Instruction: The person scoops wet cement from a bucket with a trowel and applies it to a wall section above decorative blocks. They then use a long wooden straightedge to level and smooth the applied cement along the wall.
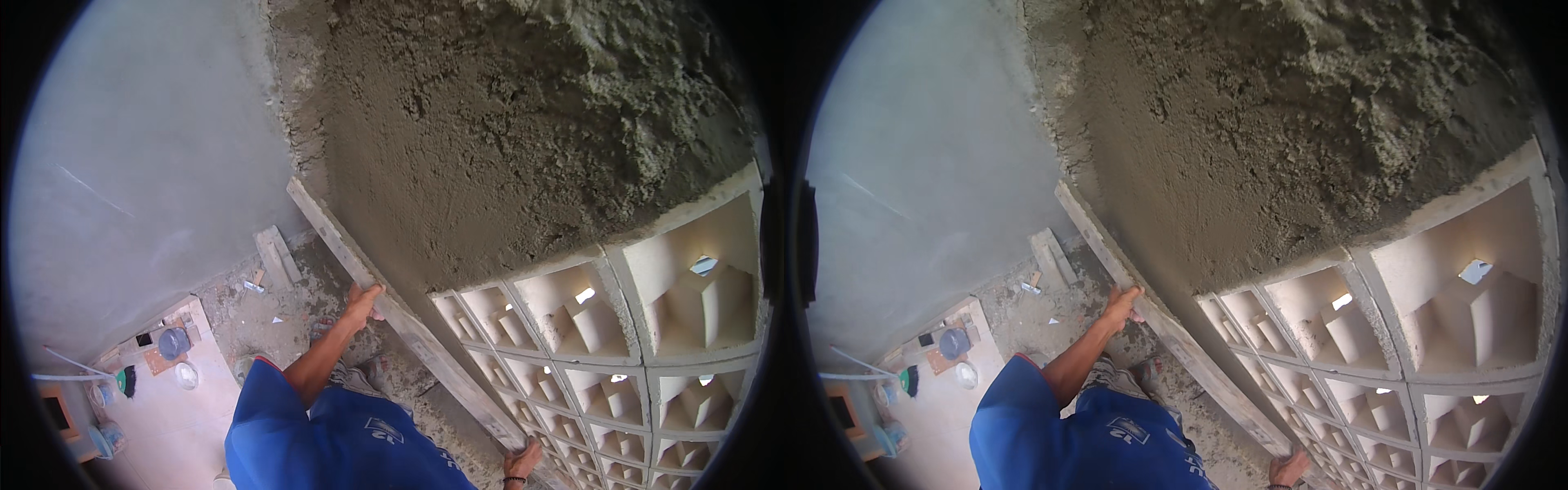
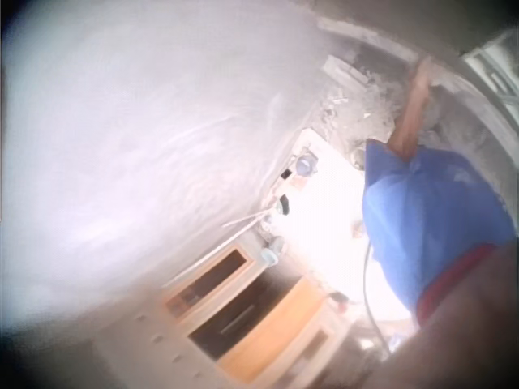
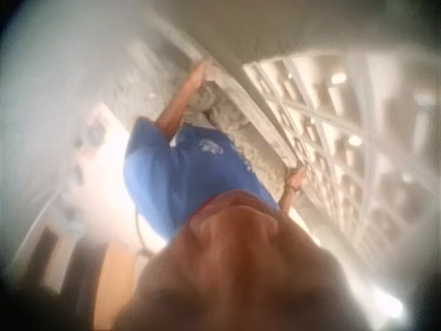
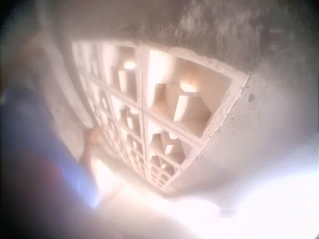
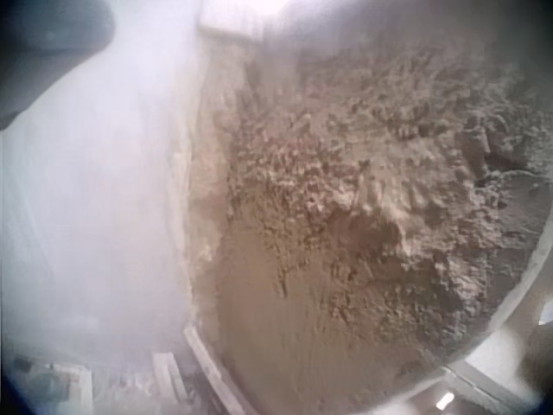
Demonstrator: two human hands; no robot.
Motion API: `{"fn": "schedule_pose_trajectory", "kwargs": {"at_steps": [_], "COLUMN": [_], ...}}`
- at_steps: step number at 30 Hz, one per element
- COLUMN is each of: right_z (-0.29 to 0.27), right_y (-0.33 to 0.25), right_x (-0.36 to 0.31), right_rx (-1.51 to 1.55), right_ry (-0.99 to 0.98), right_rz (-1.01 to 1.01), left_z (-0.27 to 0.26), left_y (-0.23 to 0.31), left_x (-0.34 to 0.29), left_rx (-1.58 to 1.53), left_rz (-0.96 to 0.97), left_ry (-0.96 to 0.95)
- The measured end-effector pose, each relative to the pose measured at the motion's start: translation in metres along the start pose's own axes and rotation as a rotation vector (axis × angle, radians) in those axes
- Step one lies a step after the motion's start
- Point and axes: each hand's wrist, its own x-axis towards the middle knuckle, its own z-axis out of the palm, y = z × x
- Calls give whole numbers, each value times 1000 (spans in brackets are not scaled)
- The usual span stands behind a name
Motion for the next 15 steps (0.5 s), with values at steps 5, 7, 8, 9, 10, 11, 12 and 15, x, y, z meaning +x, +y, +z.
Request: {"fn": "schedule_pose_trajectory", "kwargs": {"at_steps": [5, 7, 8, 9, 10, 11, 12, 15], "right_z": [-19, -53, -72, -77, -81, -82, -82, -90], "right_y": [54, 29, 16, 19, 26, 34, 35, 43], "right_x": [19, 31, 31, 34, 38, 36, 35, 32], "right_rx": [-229, -118, -68, -103, -137, -180, -142, -125], "right_ry": [383, 410, 423, 482, 543, 599, 636, 605], "right_rz": [-10, 14, 33, -16, -65, -91, -80, -80], "left_z": [60, 69, 72, 76, 80, 86, 87, 90], "left_y": [103, 125, 133, 138, 135, 129, 123, 92], "left_x": [-33, -34, -30, -27, -25, -16, -9, 10], "left_rx": [-122, -185, -216, -246, -279, -274, -271, -292], "left_rz": [97, 151, 154, 160, 201, 170, 141, 63], "left_ry": [-97, -170, -228, -287, -226, -264, -291, -316]}}
